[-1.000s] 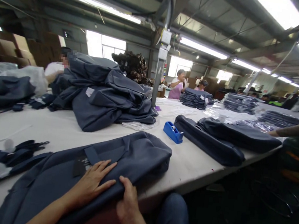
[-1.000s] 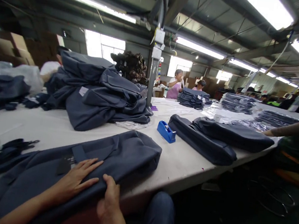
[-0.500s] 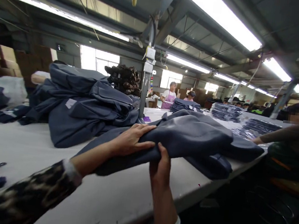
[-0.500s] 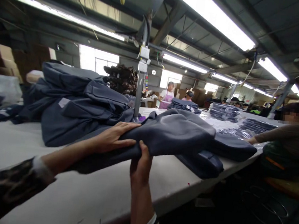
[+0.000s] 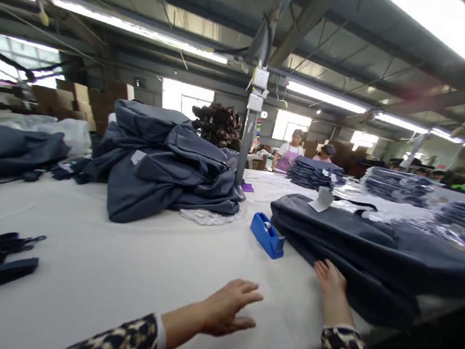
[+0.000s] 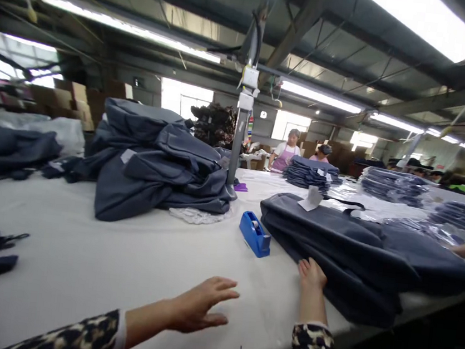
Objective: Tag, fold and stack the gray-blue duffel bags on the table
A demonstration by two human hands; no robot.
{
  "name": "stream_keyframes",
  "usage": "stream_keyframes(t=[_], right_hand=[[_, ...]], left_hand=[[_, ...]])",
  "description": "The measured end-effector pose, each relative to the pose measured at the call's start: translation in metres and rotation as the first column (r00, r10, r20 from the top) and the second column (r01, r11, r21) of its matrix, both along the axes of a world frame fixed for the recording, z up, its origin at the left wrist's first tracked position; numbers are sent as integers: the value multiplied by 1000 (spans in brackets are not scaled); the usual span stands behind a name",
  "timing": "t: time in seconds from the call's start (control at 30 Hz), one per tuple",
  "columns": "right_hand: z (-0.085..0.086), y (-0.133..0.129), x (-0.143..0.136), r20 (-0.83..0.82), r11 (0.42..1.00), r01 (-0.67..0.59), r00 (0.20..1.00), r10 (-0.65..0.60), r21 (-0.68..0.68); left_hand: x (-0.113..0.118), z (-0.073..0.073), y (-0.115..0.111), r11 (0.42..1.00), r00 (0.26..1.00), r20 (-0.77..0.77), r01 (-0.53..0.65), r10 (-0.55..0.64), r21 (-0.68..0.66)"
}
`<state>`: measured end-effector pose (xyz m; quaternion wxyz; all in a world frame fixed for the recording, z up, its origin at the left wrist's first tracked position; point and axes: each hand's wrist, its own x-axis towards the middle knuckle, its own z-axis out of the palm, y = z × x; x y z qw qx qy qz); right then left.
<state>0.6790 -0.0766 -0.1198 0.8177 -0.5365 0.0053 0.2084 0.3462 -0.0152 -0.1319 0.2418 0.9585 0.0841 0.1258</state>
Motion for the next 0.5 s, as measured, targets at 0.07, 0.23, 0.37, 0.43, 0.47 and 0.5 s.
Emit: stream_keyframes(t=[0.07, 0.23, 0.37, 0.43, 0.47, 0.5], right_hand=[[-29, -4, -13, 7, 999, -15, 1000, 15, -29], [-47, 35, -79, 127, 984, -175, 976, 178, -37], [-27, 104, -176, 352, 833, -511, 756, 553, -212], [-17, 141, -230, 419, 710, -627, 578, 700, -322], [-14, 160, -255, 434, 656, -663, 503, 747, -360], [-13, 178, -277, 440, 612, -691, 446, 779, -383]], left_hand=[[-55, -44, 18, 983, 981, -85, -179, 176, -36], [-162, -72, 65, 855, 848, -132, -518, 513, -5], [-188, -67, 76, 800, 803, -74, -595, 591, -75], [-186, -69, 75, 780, 785, -19, -618, 619, -94], [-185, -71, 75, 776, 779, 6, -623, 627, -101], [-184, -74, 75, 775, 778, 28, -622, 628, -111]])
